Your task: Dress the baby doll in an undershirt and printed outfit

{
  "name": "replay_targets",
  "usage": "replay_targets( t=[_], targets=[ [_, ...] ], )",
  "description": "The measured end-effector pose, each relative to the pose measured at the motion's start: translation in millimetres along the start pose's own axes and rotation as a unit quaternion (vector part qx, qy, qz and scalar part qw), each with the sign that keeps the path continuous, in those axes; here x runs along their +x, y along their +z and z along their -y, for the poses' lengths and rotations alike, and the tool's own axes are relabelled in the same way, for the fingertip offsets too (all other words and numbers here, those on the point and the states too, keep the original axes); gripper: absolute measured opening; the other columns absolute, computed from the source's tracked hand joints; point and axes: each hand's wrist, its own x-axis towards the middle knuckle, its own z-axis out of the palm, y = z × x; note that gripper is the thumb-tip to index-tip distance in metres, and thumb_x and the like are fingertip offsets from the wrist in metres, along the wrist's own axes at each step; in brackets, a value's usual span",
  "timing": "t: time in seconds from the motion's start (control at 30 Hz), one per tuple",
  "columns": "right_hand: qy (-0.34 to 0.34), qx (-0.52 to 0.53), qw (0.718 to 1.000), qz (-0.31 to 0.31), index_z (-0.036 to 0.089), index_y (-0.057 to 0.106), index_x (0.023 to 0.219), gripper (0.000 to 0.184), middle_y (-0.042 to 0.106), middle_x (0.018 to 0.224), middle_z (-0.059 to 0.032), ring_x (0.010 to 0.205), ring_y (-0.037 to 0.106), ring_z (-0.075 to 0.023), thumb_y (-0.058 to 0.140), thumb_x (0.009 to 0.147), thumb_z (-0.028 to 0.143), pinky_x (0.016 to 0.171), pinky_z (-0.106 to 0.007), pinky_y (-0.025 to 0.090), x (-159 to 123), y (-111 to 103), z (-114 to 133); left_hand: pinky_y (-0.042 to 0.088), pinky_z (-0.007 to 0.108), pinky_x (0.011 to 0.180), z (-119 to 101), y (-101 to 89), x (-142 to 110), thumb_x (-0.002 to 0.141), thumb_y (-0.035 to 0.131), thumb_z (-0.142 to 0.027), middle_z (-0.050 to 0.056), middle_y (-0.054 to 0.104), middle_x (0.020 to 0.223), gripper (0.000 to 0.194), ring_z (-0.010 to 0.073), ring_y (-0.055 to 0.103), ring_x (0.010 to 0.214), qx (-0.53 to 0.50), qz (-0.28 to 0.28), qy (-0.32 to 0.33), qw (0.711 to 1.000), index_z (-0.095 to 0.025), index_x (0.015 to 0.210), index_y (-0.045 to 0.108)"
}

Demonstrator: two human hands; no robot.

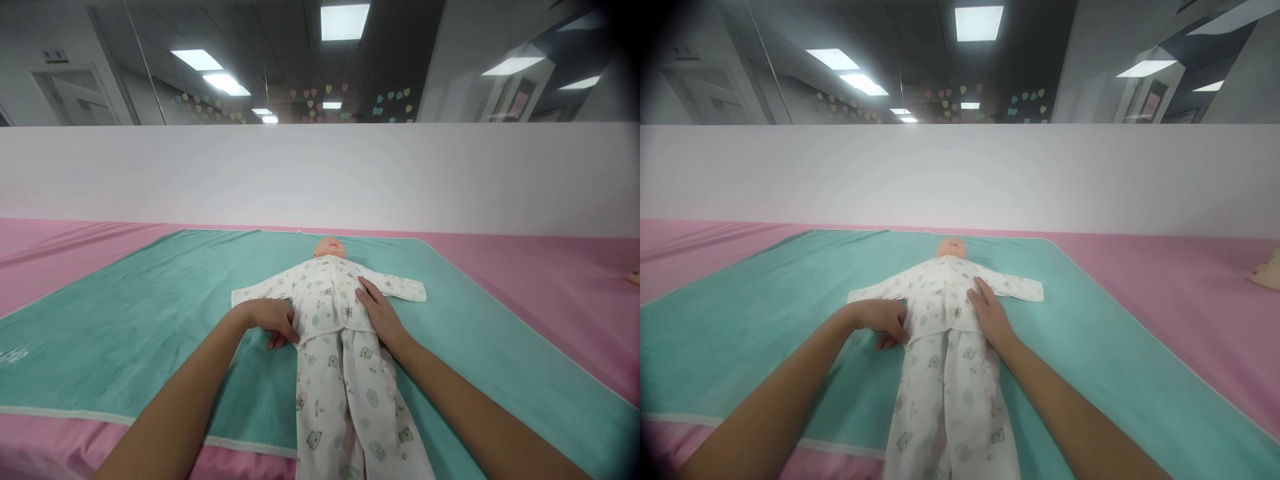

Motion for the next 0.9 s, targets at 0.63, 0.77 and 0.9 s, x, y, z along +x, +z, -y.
replay_targets(
  t=[0.63, 0.77, 0.9],
  targets=[
    [-0.129, -0.035, 0.991, 0.009, 0.036, 0.043, 0.128, 0.047, 0.026, 0.145, 0.0070, 0.134, 0.022, -0.0191, 0.046, 0.083, 0.049, 0.111, -0.039, 0.018, -2, 0, 14, 0.012, 0.034, 0.113, -18, 31.9, 46, 0.089, 0.027, -0.050, 0.001, 0.012, 0.150, 0.059, 0.0198, 0.012, 0.137, -0.036, -0.493, 0.136, 0.859, -0.022, 0.140, 0.022],
    [-0.124, -0.046, 0.987, 0.091, 0.037, 0.033, 0.134, 0.055, 0.015, 0.148, 0.0096, 0.137, 0.009, -0.0183, 0.047, 0.082, 0.051, 0.113, -0.041, 0.008, -5, 0, 18, 0.007, 0.036, 0.114, -14, 34.8, 57, 0.089, 0.025, -0.052, 0.001, 0.004, 0.150, 0.062, 0.0199, 0.004, 0.137, -0.062, -0.454, 0.133, 0.879, -0.021, 0.142, 0.016],
    [-0.100, -0.041, 0.989, 0.106, 0.039, 0.031, 0.135, 0.056, 0.012, 0.148, 0.0112, 0.137, 0.006, -0.0181, 0.046, 0.083, 0.052, 0.113, -0.041, 0.006, -3, -2, 14, 0.005, 0.034, 0.114, -16, 36.0, 59, 0.088, 0.023, -0.056, 0.001, 0.001, 0.150, 0.068, 0.0190, 0.001, 0.137, -0.115, -0.435, 0.116, 0.885, -0.019, 0.143, 0.008]
  ],
)
